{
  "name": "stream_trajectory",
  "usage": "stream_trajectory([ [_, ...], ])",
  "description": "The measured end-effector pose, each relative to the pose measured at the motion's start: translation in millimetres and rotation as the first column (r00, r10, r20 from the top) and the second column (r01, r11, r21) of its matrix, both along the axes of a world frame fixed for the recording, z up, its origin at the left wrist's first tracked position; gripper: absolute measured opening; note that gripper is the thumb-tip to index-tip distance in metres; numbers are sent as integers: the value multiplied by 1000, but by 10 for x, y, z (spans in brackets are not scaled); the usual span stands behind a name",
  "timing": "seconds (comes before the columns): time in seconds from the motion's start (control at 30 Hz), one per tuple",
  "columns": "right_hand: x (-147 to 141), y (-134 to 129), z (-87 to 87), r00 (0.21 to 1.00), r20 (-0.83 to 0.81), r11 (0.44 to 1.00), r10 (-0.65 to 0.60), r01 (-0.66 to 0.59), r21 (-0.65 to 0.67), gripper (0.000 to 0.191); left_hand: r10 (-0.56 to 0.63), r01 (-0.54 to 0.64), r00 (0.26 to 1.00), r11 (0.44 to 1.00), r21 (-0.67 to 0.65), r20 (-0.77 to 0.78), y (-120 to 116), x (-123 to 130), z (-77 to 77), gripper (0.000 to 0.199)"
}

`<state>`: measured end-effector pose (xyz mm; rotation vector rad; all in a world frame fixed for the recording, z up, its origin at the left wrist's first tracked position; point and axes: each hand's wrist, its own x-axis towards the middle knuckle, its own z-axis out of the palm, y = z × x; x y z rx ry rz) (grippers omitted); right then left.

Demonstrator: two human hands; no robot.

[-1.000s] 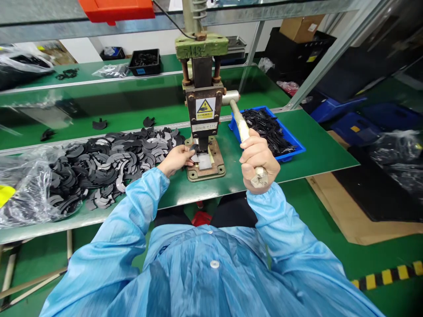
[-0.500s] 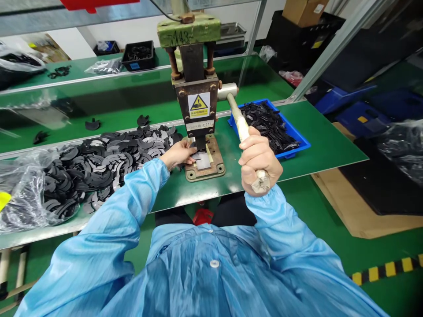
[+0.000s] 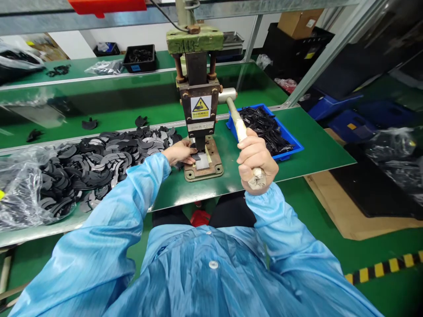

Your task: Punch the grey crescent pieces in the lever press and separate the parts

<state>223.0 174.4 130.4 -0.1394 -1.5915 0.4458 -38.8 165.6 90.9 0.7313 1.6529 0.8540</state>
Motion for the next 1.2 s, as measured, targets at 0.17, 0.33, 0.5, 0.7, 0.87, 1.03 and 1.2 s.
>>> stream_trajectory([
  [0.17,-21,0,-12,1000,-16,1000,18,-18,-4,27,-61,60,997,997,-39,-42,37,-29,55,35],
  [0.33,-53,6,-26,999,-49,1000,0,-1,-12,30,26,-26,1000,1000,-10,-15,-101,68,-30,29],
  [0.5,-19,29,-16,1000,-13,999,16,-15,43,25,100,-100,995,995,20,32,-224,82,-74,31],
  [0.7,-38,23,-3,999,-33,999,25,-24,41,24,93,-102,990,992,80,110,-332,5,-75,37],
  [0.87,-77,16,-3,997,-77,999,16,-14,37,27,53,-54,998,997,48,27,-238,41,-56,37],
  [1.03,-80,11,-11,997,-74,1000,-3,4,12,29,31,-31,999,999,-16,-19,-95,52,-57,23],
  [1.2,-102,9,-12,995,-100,1000,16,-15,11,31,59,-59,998,996,-62,0,-53,54,-65,25],
])
